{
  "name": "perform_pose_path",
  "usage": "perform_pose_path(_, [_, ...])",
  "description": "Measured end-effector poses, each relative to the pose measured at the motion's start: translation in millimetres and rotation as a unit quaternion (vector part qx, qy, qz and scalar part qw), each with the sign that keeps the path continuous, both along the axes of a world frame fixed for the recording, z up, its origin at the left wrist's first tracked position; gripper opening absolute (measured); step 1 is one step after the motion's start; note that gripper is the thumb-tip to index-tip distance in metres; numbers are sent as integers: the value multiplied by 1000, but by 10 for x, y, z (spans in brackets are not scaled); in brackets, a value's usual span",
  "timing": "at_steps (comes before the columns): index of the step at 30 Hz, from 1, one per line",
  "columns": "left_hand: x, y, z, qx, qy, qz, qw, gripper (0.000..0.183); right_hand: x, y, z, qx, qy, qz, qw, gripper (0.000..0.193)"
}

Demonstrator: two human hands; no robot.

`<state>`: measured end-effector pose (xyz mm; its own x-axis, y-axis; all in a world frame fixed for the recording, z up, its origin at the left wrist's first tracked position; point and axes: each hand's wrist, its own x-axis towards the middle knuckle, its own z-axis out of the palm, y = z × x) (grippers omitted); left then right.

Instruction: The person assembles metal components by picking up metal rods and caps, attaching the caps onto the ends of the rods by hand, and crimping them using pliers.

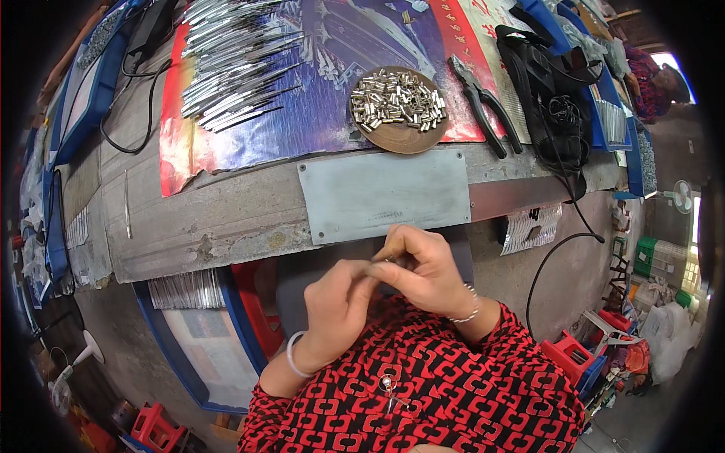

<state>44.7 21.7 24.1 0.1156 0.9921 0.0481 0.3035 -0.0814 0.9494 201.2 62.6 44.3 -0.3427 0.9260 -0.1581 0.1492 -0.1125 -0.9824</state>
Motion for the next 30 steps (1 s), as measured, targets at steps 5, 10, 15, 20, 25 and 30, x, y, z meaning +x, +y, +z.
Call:
perform_pose_path(5, [-73, -34, 11, -191, -223, -76, 953, 8, 105, 35, -105, -58, 205, 46, 976, 14])
perform_pose_path(10, [-32, -95, -104, -404, -535, -154, 726, 10, 120, 50, 2, -65, 193, 131, 970, 13])
perform_pose_path(15, [15, -57, -60, 14, -19, -5, 1000, 11, 32, -21, -156, 47, 59, 34, 997, 11])
perform_pose_path(20, [-75, -63, -49, -437, -563, -187, 676, 13, 175, 94, -144, -32, 257, 197, 946, 15])
perform_pose_path(25, [66, -45, -8, -213, -225, -10, 951, 6, 58, -53, -115, -11, 110, 58, 992, 15])
perform_pose_path(30, [79, -28, -49, -23, -75, 0, 997, 9, 71, -43, -97, -16, 104, 14, 994, 13])
